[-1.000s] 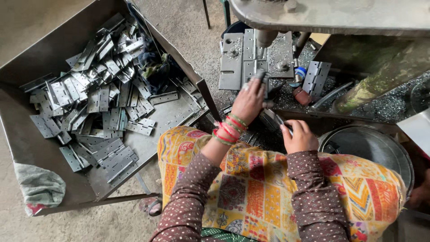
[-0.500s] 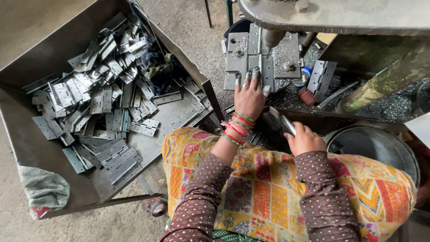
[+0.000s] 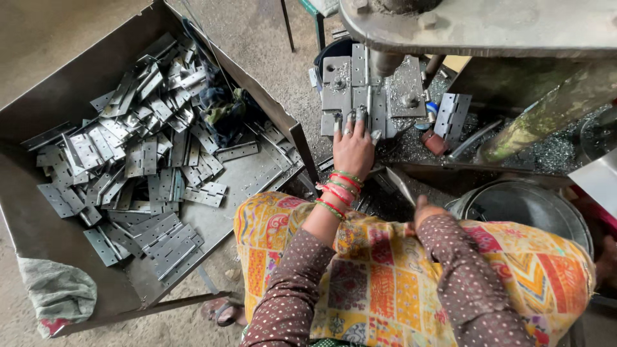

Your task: The person repeatedly picks metal hinge plates from a bin, places them under a press, and activates the machine to punch holes. Processed plates are returned to the bin. The cycle continues throughout the clip.

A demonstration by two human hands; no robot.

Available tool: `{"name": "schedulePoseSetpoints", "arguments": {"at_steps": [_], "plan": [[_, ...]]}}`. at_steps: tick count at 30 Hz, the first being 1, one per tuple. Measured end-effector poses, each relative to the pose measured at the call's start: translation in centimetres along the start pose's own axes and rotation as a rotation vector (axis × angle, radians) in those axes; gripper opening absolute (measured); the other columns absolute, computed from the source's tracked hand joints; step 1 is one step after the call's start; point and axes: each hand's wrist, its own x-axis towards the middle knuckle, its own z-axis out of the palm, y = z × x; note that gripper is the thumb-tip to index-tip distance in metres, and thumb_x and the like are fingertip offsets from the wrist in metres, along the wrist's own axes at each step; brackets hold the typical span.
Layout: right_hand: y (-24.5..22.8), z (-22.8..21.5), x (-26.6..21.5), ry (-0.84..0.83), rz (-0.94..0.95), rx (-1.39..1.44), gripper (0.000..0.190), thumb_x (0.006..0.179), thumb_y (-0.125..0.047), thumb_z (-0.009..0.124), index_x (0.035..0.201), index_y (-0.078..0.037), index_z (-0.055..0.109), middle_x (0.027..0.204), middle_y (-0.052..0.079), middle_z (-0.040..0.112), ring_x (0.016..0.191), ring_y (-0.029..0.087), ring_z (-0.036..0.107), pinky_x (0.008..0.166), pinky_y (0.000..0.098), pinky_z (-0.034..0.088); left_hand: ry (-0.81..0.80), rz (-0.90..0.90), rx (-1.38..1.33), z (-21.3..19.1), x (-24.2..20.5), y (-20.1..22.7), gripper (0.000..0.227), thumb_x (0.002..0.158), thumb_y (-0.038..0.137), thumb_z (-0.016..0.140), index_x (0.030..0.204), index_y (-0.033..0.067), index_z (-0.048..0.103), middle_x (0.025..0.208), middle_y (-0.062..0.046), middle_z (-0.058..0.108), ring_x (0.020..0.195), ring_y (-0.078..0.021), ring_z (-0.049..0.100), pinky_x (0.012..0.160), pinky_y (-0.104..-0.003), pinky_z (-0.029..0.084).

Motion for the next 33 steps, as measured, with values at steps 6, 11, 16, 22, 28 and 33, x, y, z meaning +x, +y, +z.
{"name": "schedulePoseSetpoints", "arguments": {"at_steps": [6,11,16,22,28,33], "plan": [[-0.8,-2.7,-2.3,-0.011,-0.003,0.014,0.073,0.091,-0.034,0.074,0.146,-0.007,0.034,0.127,0.026,0.063,0.117,0.042,0.066,0.100,0.0519,0.054,-0.081,-0.085,0.039,2.5,2.5,0.6,0.031,0.096,0.022,0.053,0.112,0.0056,0.074,0.136,-0.013,0.061,0.132,-0.0311,0.055,0.113,-0.053,0.039],[-0.5,-0.4,-2.0,0.017,-0.074,0.206,0.055,0.094,-0.030,0.068,0.139,-0.005,0.047,0.117,0.025,0.074,0.109,0.041,0.074,0.096,0.0520,0.059,0.029,-0.035,0.028,2.0,2.3,0.3,0.030,0.090,0.023,0.054,0.103,0.0055,0.075,0.137,-0.015,0.061,0.131,-0.0320,0.055,0.111,-0.053,0.038],[-1.0,-4.3,-4.5,0.090,-0.079,0.088,0.078,0.087,-0.048,0.079,0.140,-0.005,0.041,0.127,0.025,0.066,0.119,0.042,0.066,0.101,0.0502,0.054,-0.082,-0.057,-0.041,1.1,1.8,0.5,0.027,0.092,0.018,0.054,0.100,0.0050,0.076,0.131,-0.014,0.064,0.130,-0.0323,0.057,0.110,-0.053,0.038],[-2.7,-6.7,-6.0,0.045,0.008,0.061,0.085,0.084,-0.052,0.082,0.143,-0.009,0.040,0.138,0.023,0.059,0.128,0.041,0.061,0.107,0.0524,0.050,-0.101,-0.025,0.053,1.6,1.3,0.4,0.027,0.094,0.017,0.053,0.102,0.0051,0.076,0.127,-0.015,0.067,0.127,-0.0327,0.060,0.111,-0.051,0.039],[-2.5,-1.6,-2.3,-0.093,0.054,0.147,0.094,0.087,-0.044,0.081,0.155,-0.016,0.022,0.153,0.026,0.039,0.134,0.042,0.055,0.108,0.0504,0.050,0.004,-0.031,0.013,2.7,2.1,-0.3,0.029,0.091,0.019,0.055,0.105,0.0036,0.075,0.135,-0.016,0.063,0.129,-0.0346,0.058,0.114,-0.051,0.036],[-2.3,-2.0,-3.9,-0.008,0.011,0.025,0.088,0.087,-0.047,0.079,0.151,-0.009,0.031,0.141,0.023,0.054,0.127,0.038,0.062,0.105,0.0483,0.053,-0.060,-0.019,-0.045,2.6,1.1,-0.3,0.024,0.088,0.019,0.057,0.098,0.0071,0.076,0.137,-0.017,0.062,0.133,-0.0352,0.056,0.115,-0.052,0.034]]}}
